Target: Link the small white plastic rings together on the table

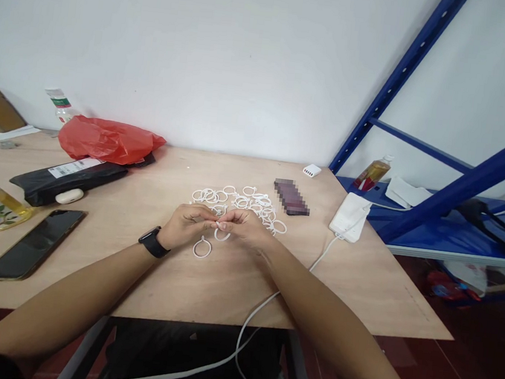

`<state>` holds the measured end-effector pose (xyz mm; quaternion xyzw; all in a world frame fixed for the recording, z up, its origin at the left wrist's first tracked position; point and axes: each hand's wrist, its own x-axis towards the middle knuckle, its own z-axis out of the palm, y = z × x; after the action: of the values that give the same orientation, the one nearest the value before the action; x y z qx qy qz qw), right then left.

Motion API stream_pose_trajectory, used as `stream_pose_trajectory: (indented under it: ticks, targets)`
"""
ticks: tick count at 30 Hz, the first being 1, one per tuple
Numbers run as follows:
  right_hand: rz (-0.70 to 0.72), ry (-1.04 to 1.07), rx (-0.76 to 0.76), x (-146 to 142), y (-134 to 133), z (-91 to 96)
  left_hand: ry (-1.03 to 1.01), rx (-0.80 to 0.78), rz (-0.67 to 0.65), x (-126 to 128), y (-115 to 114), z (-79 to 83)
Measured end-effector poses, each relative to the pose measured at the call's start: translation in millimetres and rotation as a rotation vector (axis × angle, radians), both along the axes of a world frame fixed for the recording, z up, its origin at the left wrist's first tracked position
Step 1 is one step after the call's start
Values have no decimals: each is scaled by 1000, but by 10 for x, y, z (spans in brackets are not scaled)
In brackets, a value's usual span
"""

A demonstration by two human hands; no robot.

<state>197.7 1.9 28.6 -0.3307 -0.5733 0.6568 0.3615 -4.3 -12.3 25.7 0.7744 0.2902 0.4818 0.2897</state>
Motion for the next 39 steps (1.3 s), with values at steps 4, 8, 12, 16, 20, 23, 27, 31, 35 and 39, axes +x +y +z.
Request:
stream_pose_trajectory:
  ticks: [4,8,12,16,20,23,27,31,35,39]
  targets:
    - [-28,-23,40,-16,-27,11,24,-40,34,-1,3,14]
    - [-166,-52,144,-46,0,-35,137,33,104,13,9,31]
    - [-201,-182,229,-30,63,-91,259,19,155,12,25,10]
    - [-200,-474,473,24,89,-64,417,-38,103,-17,48,-24]
    - [-152,-730,802,46,116,-71,586,-20,4,-35,58,-48]
    - [-81,-856,939,44,136,-144,621,-34,-32,-23,48,-53]
    - [-15,-1044,998,47,114,-225,606,-29,47,-6,47,-57]
    - [-11,-1135,1012,50,72,-187,599,-22,175,-22,85,-89]
    - [-61,-1141,970,46,63,-88,592,-20,252,-45,112,-136]
    - [-95,-1159,930,42,64,-23,538,-22,279,-51,109,-178]
